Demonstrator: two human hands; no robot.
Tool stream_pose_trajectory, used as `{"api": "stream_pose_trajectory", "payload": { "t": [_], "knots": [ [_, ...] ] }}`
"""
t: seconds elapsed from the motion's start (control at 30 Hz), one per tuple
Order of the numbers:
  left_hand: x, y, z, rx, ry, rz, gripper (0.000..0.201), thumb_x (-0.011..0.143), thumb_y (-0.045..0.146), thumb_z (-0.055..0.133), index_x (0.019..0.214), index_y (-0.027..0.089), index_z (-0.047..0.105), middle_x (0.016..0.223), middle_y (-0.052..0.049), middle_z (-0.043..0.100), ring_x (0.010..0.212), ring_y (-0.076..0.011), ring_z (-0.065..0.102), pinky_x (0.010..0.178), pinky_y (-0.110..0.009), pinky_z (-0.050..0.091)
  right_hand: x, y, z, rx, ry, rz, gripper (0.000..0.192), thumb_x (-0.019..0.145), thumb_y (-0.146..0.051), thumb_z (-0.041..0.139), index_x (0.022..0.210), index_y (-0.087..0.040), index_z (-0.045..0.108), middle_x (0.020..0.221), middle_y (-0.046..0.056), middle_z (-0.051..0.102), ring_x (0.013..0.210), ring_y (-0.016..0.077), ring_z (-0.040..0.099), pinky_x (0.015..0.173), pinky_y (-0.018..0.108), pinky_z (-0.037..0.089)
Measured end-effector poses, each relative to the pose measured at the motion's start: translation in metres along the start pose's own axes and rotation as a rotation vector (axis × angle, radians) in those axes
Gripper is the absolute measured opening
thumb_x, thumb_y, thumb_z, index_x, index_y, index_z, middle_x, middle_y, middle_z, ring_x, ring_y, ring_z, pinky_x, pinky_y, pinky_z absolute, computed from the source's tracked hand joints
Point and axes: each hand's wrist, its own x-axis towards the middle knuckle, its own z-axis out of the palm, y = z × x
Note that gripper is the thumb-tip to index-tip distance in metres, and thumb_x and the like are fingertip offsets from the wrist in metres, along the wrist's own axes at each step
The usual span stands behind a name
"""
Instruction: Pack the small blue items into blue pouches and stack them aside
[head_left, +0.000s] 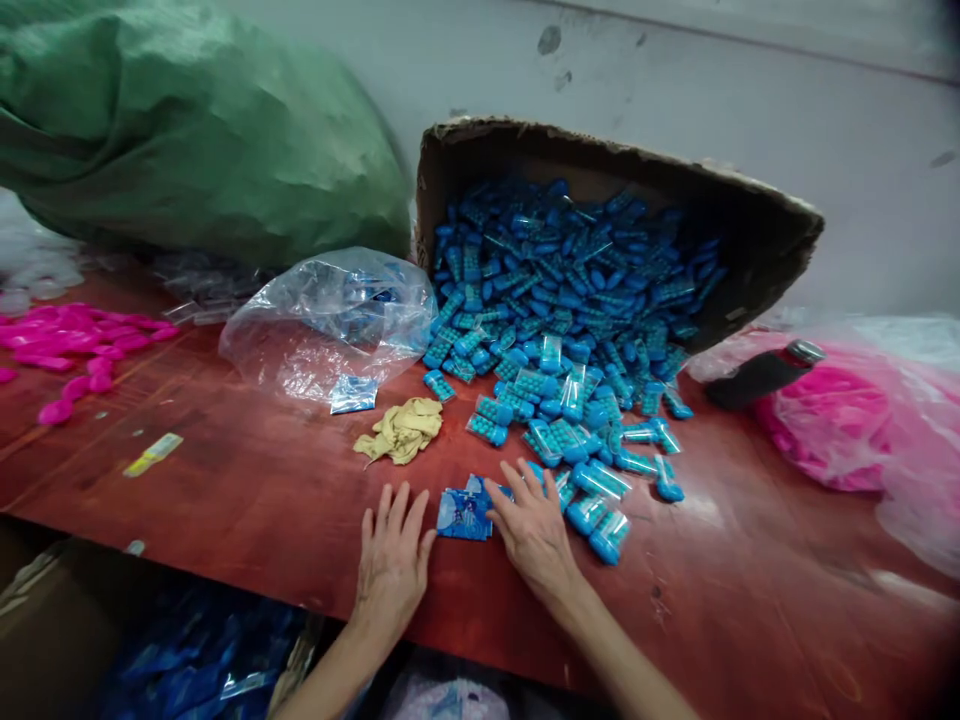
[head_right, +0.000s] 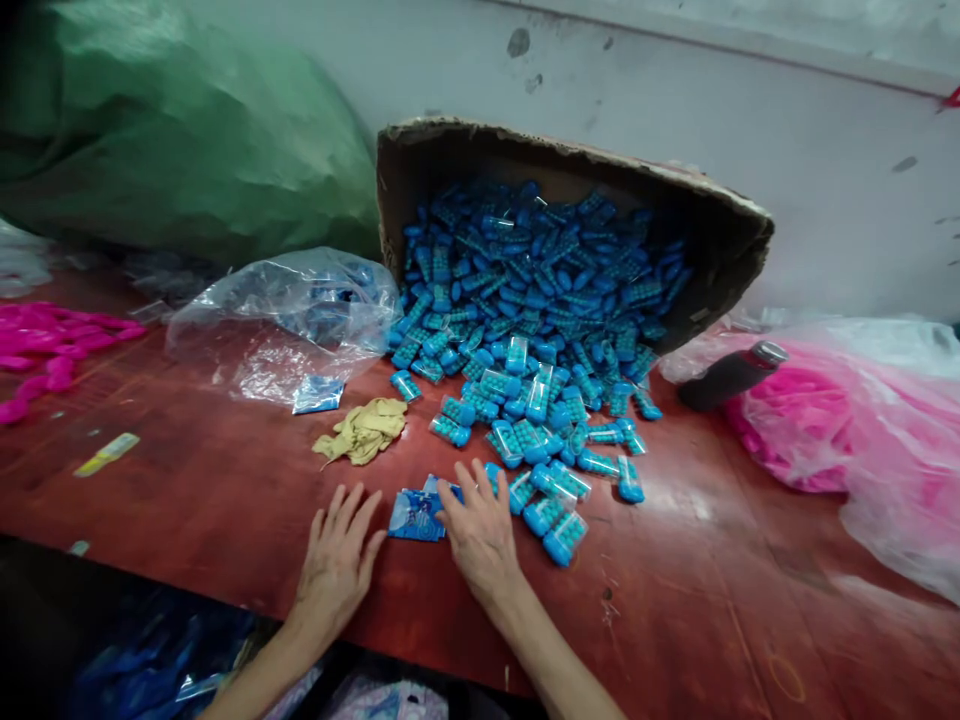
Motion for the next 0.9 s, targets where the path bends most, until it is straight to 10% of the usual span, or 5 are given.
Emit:
{"api": "stream_pose_trajectory", "payload": {
  "t": [0.33,0.53,0.73,0.9],
  "knots": [
    [-0.01,0.002,-0.001,-0.077,0.036,0.012,0.037,0.079,0.03,0.044,0.112,0.016,0.055,0.121,-0.016,0.054,0.116,-0.0315,0.043,0.09,-0.049,0.036,-0.028,-0.039,0.037,0.105,0.203,0.094,0.027,0.081,-0.011,0.047,0.098,-0.026,0.063,0.11,0.006,0.06,0.111,0.0263,0.042,0.095,0.05,0.023],
    [-0.003,0.022,-0.027,-0.695,-0.056,-0.428,0.05,0.074,0.04,0.05,0.117,0.013,0.047,0.102,-0.013,0.063,0.079,-0.0206,0.061,0.071,-0.037,0.048,-0.024,-0.045,0.012,0.181,0.324,0.09,0.024,0.084,-0.017,0.047,0.097,-0.027,0.064,0.105,0.006,0.062,0.106,0.0241,0.047,0.094,0.048,0.027],
    [0.012,0.037,-0.034,-1.403,-0.329,-0.811,0.03,0.061,0.043,0.062,0.069,0.015,0.058,0.053,0.002,0.056,0.046,-0.0106,0.05,0.042,-0.021,0.035,-0.025,-0.055,-0.007,0.383,0.313,0.062,0.027,0.084,-0.017,0.045,0.104,-0.028,0.06,0.109,0.005,0.059,0.106,0.0226,0.047,0.093,0.041,0.034],
    [0.016,0.042,-0.029,-1.368,-0.253,-0.828,0.025,0.059,0.04,0.065,0.061,0.015,0.06,0.05,0.003,0.053,0.046,-0.0096,0.045,0.043,-0.02,0.033,-0.017,-0.045,-0.004,0.934,0.131,0.423,0.03,0.078,-0.026,0.054,0.107,-0.018,0.056,0.1,0.008,0.061,0.087,0.0199,0.057,0.074,0.03,0.047]
  ]
}}
